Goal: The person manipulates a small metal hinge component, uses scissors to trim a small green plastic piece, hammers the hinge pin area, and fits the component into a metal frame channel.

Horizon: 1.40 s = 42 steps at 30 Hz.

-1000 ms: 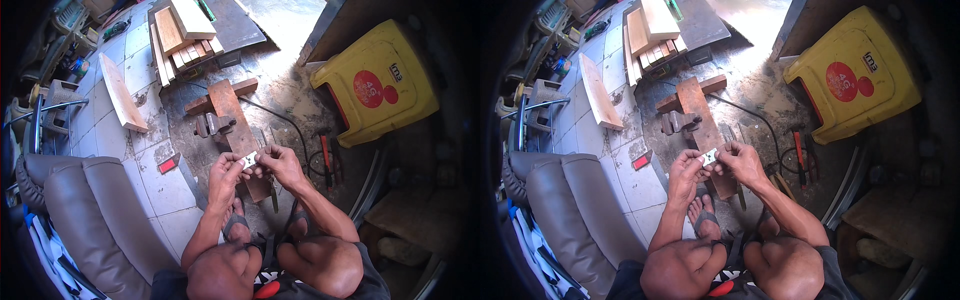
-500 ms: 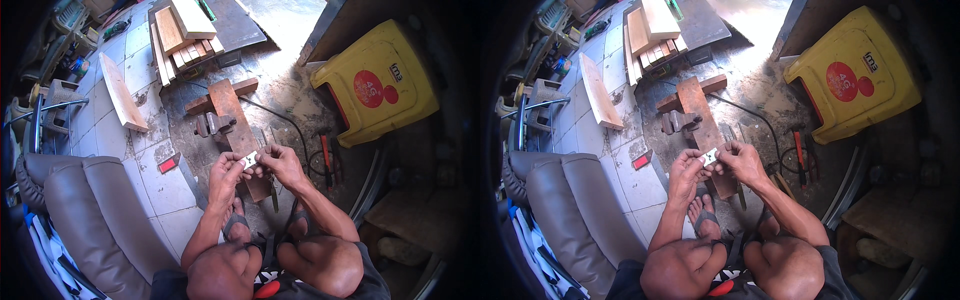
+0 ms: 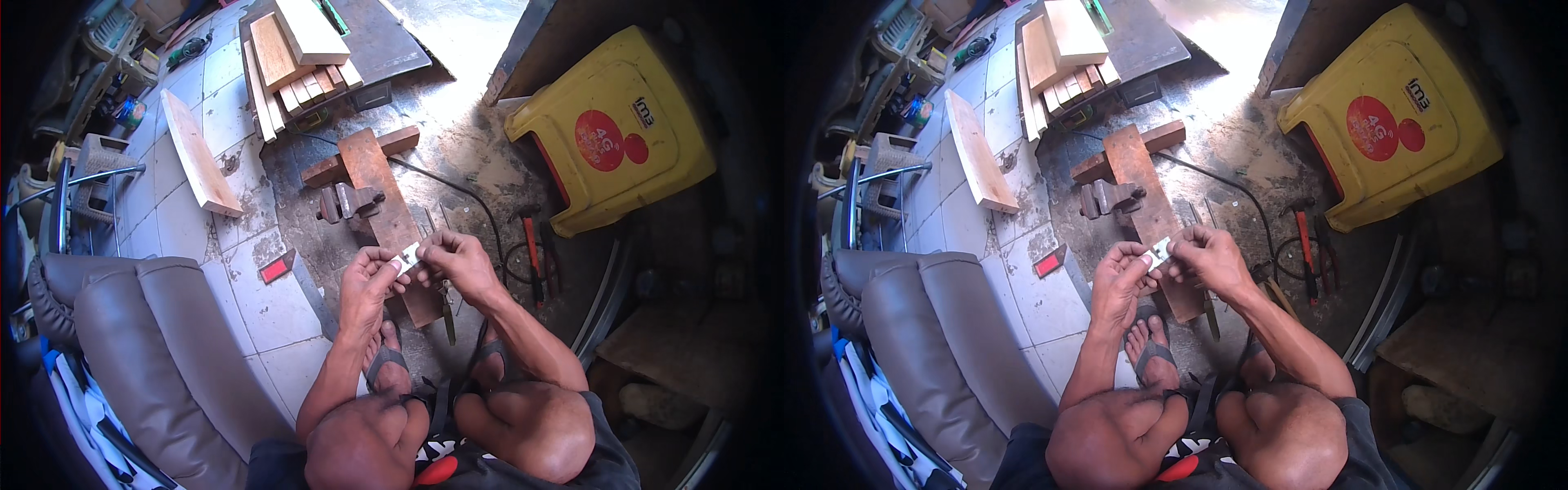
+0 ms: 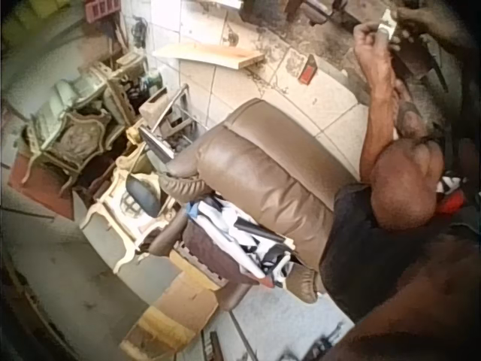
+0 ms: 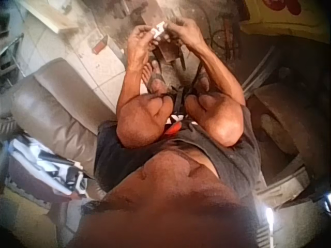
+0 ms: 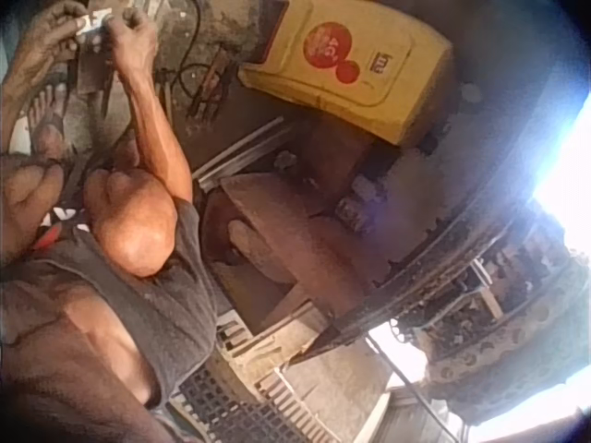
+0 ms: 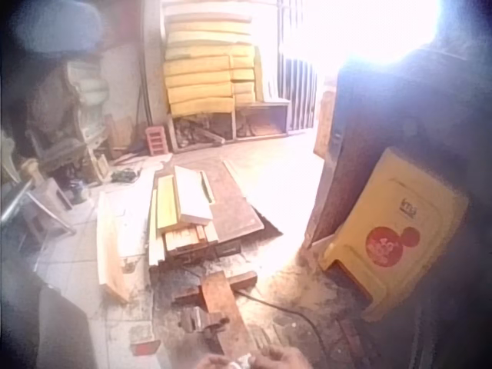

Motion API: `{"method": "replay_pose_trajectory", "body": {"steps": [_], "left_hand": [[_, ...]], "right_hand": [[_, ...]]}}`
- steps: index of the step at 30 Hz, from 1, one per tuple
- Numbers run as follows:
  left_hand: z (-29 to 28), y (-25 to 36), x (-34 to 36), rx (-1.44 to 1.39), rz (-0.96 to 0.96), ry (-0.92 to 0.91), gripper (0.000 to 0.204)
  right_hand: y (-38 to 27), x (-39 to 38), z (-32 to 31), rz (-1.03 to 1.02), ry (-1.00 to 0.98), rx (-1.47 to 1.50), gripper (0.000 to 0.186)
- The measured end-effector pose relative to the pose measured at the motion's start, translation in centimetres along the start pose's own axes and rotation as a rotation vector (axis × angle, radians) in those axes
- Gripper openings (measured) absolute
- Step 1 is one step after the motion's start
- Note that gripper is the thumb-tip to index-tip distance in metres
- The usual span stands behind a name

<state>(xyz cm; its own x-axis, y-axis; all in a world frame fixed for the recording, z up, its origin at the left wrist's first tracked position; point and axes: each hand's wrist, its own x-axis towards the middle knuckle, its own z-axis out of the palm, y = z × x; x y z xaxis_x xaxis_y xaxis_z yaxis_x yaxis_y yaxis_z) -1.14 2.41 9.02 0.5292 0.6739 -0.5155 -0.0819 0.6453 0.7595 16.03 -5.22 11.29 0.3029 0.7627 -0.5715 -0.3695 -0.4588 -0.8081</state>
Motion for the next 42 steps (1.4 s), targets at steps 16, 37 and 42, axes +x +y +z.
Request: {"method": "replay_pose_trajectory", "body": {"steps": [16, 37, 42], "left_hand": [[-0.5, 0.7, 0.0, 0.045, 0.097, 0.03, 0.026], [3.3, 1.1, 1.4, 0.041, 0.115, -0.029, 0.026], [4.0, 1.7, 1.0, 0.051, 0.112, -0.026, 0.023]], "right_hand": [[4.6, -0.6, -4.1, -0.372, 0.328, -0.507, 0.038], [14.6, -3.4, -5.9, -0.362, 0.003, -0.765, 0.095], [14.0, -3.7, -6.5, -0.423, -0.03, -0.724, 0.07]]}}
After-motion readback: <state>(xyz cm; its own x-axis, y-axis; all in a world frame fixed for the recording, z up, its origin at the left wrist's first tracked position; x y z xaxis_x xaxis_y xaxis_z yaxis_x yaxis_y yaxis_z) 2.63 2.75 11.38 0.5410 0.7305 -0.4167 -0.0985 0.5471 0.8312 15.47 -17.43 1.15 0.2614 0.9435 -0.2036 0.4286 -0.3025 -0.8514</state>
